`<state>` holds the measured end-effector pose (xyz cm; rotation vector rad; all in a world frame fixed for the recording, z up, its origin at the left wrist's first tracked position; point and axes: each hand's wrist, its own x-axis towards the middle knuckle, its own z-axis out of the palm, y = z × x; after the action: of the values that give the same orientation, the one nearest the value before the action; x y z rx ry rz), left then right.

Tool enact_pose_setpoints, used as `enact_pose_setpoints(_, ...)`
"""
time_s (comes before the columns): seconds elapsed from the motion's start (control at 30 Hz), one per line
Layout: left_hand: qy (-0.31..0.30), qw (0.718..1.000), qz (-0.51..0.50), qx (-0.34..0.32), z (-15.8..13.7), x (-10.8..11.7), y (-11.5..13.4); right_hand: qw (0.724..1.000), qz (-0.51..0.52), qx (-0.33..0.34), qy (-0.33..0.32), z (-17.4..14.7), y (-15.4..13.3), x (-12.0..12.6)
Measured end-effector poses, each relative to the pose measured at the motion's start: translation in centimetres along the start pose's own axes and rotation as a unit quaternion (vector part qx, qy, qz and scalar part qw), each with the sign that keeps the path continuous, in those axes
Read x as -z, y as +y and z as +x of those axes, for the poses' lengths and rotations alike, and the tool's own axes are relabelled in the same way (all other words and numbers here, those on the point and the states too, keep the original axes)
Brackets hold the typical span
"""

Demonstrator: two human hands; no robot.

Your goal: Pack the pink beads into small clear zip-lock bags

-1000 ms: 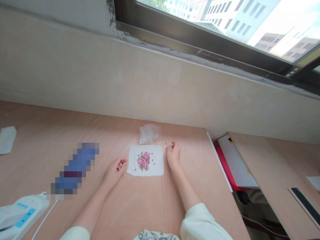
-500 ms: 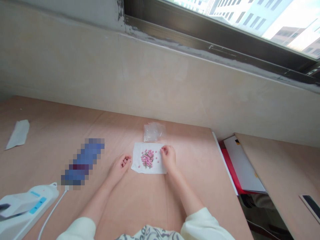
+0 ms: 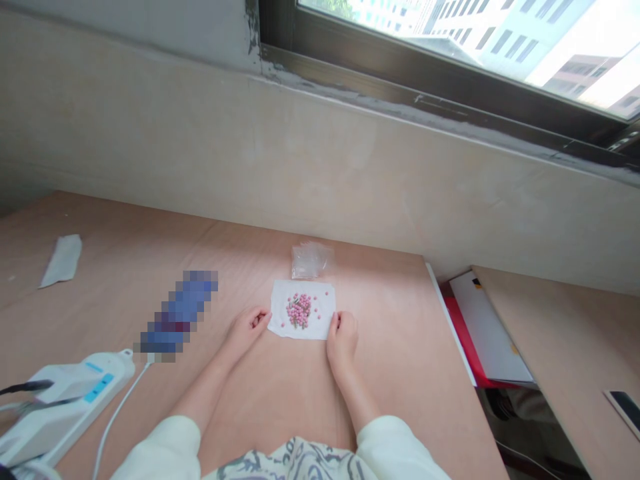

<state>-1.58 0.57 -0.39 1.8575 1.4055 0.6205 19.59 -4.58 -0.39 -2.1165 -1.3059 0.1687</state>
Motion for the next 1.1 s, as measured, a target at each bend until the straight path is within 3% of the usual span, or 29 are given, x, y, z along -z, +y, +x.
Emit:
enact_pose_setpoints(0.3, 0.021, 0.999, 0.022, -0.027, -0.2, -0.28, 0.08, 0.999, -0.049, 0.008, 0.008, -0.42, -0.04, -0.06)
enact_pose_setpoints(1.1, 0.009, 1.0, 0.018, -0.011, -0.11, 0.03, 0.25, 0.996, -0.084, 0.026, 0.009, -0.43, 0.08, -0.24)
